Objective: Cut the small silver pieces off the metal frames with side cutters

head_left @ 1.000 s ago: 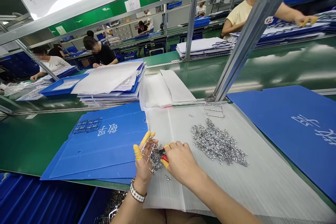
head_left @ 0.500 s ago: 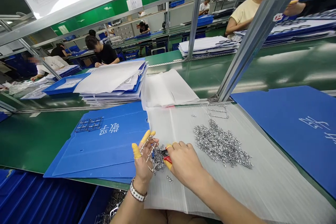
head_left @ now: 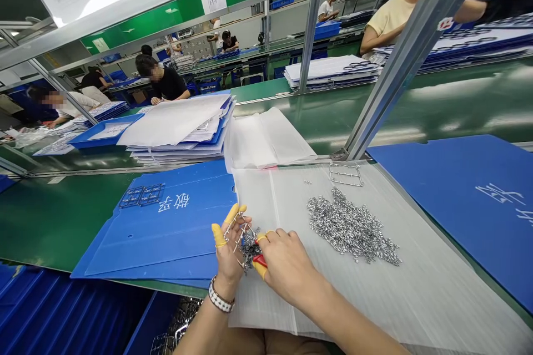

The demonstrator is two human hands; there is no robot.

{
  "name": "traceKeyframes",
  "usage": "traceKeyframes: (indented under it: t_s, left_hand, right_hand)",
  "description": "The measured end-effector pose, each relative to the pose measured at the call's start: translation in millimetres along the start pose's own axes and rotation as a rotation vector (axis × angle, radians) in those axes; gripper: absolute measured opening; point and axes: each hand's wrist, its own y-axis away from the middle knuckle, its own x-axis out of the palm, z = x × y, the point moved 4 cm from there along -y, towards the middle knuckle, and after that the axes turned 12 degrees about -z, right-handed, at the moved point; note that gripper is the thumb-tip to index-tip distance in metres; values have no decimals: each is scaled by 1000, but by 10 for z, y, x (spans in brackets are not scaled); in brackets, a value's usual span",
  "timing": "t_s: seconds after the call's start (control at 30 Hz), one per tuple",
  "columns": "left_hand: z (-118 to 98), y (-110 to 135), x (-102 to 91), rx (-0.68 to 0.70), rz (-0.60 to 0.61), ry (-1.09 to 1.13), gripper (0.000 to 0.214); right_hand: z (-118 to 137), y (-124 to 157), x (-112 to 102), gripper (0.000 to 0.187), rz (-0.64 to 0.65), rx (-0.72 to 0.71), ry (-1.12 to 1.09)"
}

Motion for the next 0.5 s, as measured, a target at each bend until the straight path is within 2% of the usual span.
traceKeyframes:
  t_s: [0.27, 0.5]
  left_hand:
    - [0, -22, -25, 20, -17, -2, 63]
    - [-90, -23, -6, -37, 15, 19, 66]
  right_hand:
    - [22, -4, 28, 16, 6, 5, 49]
    - [-261, 65, -13, 21, -88, 104, -11]
